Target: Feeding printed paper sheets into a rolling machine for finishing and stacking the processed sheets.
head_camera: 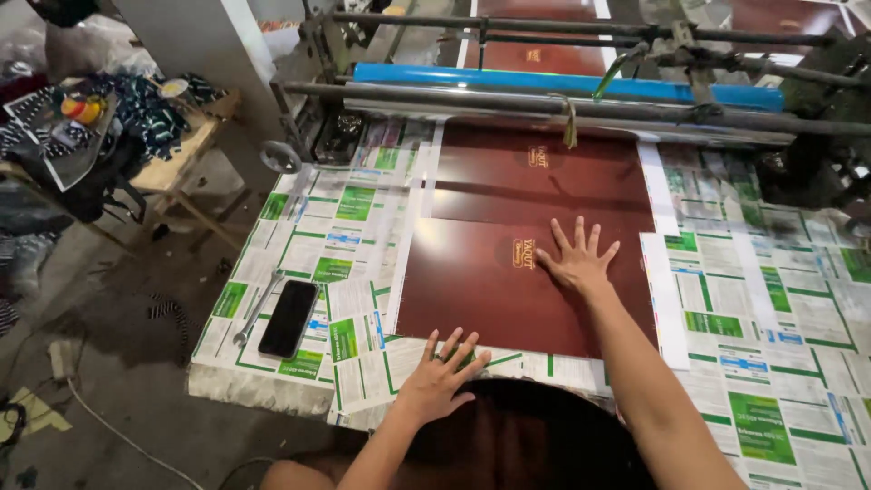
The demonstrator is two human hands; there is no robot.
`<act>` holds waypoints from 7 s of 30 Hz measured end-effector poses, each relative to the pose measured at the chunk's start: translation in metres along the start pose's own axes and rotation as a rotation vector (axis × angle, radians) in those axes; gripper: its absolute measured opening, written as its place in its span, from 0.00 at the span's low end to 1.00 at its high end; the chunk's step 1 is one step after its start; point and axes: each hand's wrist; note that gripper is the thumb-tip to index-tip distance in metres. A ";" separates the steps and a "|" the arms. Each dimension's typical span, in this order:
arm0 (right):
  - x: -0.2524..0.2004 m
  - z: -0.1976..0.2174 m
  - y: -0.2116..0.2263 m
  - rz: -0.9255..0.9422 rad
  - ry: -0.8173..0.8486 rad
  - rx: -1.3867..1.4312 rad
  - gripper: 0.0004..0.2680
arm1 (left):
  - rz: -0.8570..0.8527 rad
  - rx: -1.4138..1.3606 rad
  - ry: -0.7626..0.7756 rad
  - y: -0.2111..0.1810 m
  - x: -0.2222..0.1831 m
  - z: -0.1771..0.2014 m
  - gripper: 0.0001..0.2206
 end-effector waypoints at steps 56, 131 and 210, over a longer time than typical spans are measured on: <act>-0.198 -0.001 0.020 0.140 -0.276 -0.064 0.30 | -0.007 -0.016 0.029 -0.004 0.003 0.005 0.44; -0.130 -0.001 0.002 0.081 -0.179 -0.061 0.30 | 0.030 0.002 0.011 0.001 -0.001 -0.007 0.45; -0.068 -0.005 -0.001 0.000 -0.153 0.005 0.35 | 0.122 -0.001 -0.010 -0.004 0.006 0.008 0.46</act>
Point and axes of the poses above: each hand's wrist, its own x-axis towards the middle knuckle, its own z-axis out of the back of the hand, y = z × x, and after that the axes turned 9 degrees about -y, right-handed
